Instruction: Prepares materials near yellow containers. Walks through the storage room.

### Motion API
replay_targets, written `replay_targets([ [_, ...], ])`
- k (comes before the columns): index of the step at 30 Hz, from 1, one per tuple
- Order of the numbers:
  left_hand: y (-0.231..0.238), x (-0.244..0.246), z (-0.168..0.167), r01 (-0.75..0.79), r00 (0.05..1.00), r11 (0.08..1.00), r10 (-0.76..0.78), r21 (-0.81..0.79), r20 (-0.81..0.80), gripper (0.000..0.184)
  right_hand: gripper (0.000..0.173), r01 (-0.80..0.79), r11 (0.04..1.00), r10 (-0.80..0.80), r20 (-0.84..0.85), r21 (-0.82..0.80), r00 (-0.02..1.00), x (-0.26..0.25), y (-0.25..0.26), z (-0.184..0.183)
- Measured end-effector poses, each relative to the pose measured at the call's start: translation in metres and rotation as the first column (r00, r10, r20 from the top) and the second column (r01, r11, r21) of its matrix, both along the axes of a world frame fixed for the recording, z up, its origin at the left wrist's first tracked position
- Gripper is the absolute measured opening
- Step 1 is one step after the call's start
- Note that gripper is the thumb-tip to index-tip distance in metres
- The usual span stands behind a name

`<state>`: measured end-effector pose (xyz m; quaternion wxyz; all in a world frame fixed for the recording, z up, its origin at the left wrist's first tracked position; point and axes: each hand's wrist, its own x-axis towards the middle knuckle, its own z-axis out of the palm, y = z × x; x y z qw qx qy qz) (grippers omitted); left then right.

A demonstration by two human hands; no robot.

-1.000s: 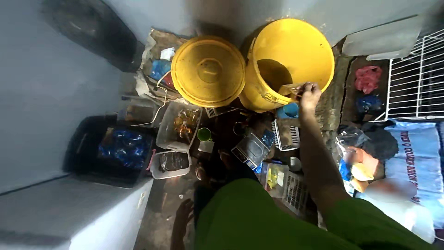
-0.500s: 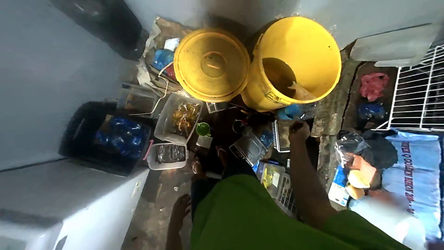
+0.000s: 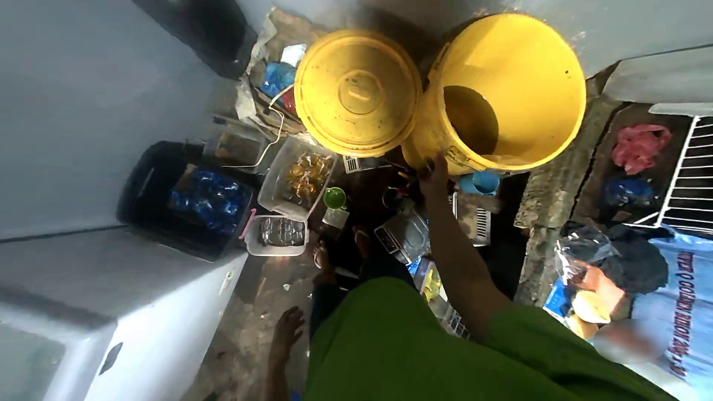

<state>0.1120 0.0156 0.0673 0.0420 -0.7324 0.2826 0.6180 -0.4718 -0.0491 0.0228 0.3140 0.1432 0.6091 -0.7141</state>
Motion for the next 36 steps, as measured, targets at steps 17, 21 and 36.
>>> replay_targets([
  [17, 0.015, 0.016, 0.004, 0.010, 0.999, 0.999, -0.012, 0.033, 0.048, 0.041, 0.039, 0.226, 0.878, -0.194, 0.119, -0.422, 0.974, -0.010, -0.069, -0.029],
  [21, 0.005, 0.019, 0.009, 0.023, 0.998, 1.000, -0.024, 0.020, 0.056, 0.040, 0.037, 0.162, 0.933, -0.164, 0.021, -0.322, 0.986, -0.009, -0.068, -0.026],
  [36, -0.019, 0.011, 0.003, 0.113, 0.993, 0.993, -0.113, 0.019, 0.028, 0.042, 0.035, 0.022, 1.000, -0.018, -0.307, 0.011, 0.951, 0.004, -0.046, 0.004],
])
